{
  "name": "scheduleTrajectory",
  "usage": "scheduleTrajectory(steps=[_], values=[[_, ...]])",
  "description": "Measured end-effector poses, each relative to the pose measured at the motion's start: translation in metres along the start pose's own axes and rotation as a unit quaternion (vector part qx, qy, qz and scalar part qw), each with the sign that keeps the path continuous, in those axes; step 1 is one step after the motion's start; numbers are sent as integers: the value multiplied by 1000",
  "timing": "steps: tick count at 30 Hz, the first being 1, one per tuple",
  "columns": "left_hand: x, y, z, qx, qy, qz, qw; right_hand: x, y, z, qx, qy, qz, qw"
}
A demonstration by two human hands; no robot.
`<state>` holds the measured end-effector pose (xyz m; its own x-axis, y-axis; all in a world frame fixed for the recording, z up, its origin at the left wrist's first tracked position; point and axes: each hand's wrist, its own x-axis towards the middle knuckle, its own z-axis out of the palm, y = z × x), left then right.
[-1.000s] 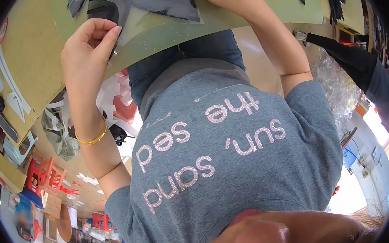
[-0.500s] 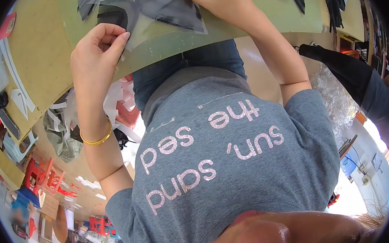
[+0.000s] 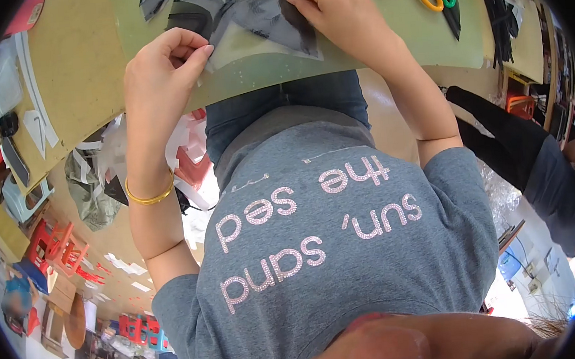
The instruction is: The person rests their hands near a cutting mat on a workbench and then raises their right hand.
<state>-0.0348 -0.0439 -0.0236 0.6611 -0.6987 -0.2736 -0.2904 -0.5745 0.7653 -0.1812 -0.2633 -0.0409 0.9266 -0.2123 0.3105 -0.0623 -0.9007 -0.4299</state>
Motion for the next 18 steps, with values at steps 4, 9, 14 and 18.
scheduleTrajectory(steps=[4,9,14,18], values=[[1,-1,1,13,6,20,1000,8,-19,-16,-171,-91,7,981],[0,4,0,18,0,18,1000,35,-15,7,6,-18,-186,982],[0,0,1,21,5,26,999,37,-7,47,85,-119,-253,956],[-9,-5,-8,0,24,51,998,35,-9,48,51,-124,-261,956]])
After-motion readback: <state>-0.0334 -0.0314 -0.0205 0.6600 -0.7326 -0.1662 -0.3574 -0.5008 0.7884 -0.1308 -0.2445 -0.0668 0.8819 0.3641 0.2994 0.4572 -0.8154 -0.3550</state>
